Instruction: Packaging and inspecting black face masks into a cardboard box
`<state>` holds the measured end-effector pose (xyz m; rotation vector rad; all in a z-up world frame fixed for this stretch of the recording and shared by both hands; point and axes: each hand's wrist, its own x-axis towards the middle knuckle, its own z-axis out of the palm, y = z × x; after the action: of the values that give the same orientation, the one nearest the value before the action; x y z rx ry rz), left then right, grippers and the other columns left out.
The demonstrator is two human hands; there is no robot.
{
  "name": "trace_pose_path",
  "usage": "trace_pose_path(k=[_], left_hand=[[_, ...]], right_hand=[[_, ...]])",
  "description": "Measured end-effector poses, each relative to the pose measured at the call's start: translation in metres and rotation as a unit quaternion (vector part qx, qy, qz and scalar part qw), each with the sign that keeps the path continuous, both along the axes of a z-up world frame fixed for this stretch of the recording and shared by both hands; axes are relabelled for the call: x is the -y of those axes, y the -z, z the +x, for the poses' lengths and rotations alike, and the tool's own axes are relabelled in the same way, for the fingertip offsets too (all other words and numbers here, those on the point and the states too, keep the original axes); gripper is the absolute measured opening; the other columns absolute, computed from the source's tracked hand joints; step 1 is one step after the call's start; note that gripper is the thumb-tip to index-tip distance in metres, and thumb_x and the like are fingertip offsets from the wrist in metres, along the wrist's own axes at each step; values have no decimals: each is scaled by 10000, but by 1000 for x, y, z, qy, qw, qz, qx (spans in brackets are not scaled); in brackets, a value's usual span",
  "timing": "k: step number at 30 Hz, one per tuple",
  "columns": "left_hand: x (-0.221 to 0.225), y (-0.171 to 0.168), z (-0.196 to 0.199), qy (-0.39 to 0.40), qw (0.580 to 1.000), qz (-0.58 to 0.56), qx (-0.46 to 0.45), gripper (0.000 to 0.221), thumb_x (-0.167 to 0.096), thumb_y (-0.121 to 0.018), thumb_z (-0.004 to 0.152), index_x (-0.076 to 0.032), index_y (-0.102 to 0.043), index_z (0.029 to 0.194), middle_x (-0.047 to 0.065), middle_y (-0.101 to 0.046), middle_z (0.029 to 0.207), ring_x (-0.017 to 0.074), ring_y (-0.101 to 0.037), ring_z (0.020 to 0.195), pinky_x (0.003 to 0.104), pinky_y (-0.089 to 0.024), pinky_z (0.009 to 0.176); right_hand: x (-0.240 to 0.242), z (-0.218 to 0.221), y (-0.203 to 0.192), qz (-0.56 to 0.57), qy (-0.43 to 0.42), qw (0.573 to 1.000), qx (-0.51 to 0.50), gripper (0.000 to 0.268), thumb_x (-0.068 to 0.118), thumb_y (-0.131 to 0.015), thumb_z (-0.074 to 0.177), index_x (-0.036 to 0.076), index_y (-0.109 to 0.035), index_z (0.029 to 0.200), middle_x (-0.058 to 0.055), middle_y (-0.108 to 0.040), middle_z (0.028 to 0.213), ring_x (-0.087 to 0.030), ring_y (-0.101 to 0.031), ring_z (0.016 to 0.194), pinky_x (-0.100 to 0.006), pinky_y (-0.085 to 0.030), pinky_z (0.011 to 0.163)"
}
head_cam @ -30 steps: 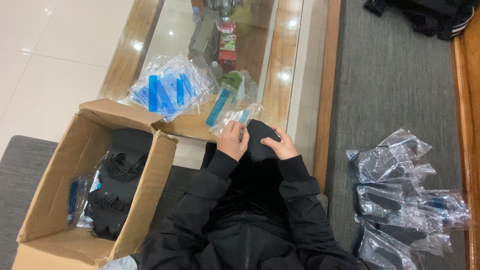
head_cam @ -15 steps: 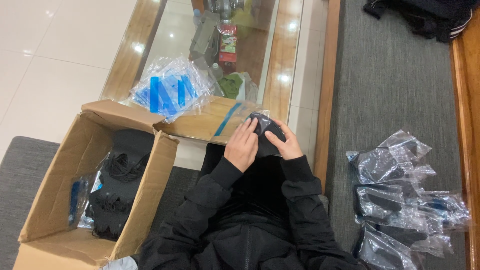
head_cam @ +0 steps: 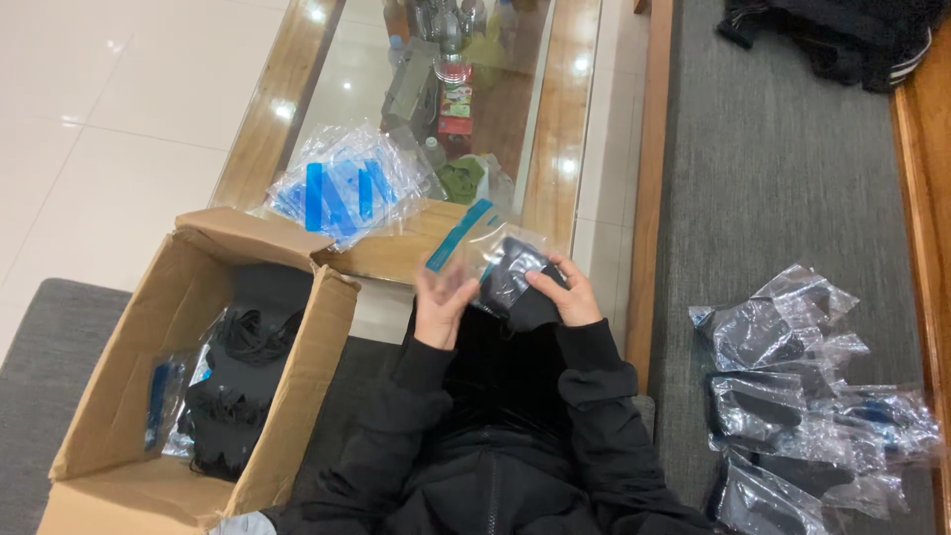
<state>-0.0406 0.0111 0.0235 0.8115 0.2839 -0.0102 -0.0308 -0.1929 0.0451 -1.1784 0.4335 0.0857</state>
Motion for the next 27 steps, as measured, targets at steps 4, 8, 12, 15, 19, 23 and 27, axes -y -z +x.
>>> trace_pose_path(k=[4, 8, 12, 15, 19, 23, 27], left_hand=[[6, -4, -7, 79, 996, -25, -42, 811, 109, -795, 790, -193, -487, 1477, 4, -539, 1400, 154, -571, 1210, 307, -602, 984], [10, 1, -12, 129, 987, -59, -78, 541, 88, -798, 815, -134, -657, 1288, 33, -713, 1246, 234, -753, 957, 381, -681, 791], [2, -7, -15, 111, 986, -76, -97, 487, 58, -798, 831, -105, -681, 1275, 71, -750, 1163, 274, -768, 916, 403, -685, 768], [-4, -30, -16, 87, 984, -78, -134, 437, 32, -842, 802, -79, -687, 1196, 92, -758, 1046, 280, -773, 837, 393, -680, 755], [3, -41, -21, 96, 984, -53, -144, 462, 7, -864, 781, -106, -692, 1195, 79, -764, 1058, 278, -777, 871, 401, -668, 786], [21, -2, -29, 123, 981, -46, -141, 499, 15, -885, 764, -52, -684, 1216, 157, -764, 1081, 322, -774, 892, 452, -663, 788], [18, 36, -31, 190, 978, -40, -73, 581, 24, -870, 776, 13, -620, 1301, 189, -739, 1121, 319, -760, 960, 459, -651, 829]], right_hand=[[-7, 1, 1, -89, -77, 993, -1, 433, 117, -926, 732, 135, -717, 1111, -112, -725, 773, -131, -697, 634, -213, -638, 565], [-8, -4, 3, -98, -76, 992, -3, 440, 217, -897, 803, 128, -668, 1168, -92, -715, 796, -101, -664, 655, -190, -623, 566], [-11, -16, -14, -44, -97, 994, -5, 501, 154, -857, 829, 102, -606, 1259, -143, -705, 897, -176, -711, 726, -267, -649, 625], [-9, -25, -9, 37, -123, 991, 42, 615, -63, -810, 760, 20, -577, 1322, -167, -737, 1008, -233, -761, 802, -346, -678, 675], [-22, -19, 0, 74, -65, 993, 66, 550, -108, -783, 778, 6, -595, 1283, -157, -739, 1018, -260, -770, 811, -347, -681, 679], [-43, -23, -13, 124, -28, 991, 44, 512, -101, -750, 812, 36, -581, 1276, -145, -733, 1089, -235, -757, 844, -343, -674, 725], [-38, -21, -13, 150, -14, 988, 42, 364, -81, -760, 799, 41, -672, 1130, -149, -744, 992, -273, -764, 836, -394, -679, 710]])
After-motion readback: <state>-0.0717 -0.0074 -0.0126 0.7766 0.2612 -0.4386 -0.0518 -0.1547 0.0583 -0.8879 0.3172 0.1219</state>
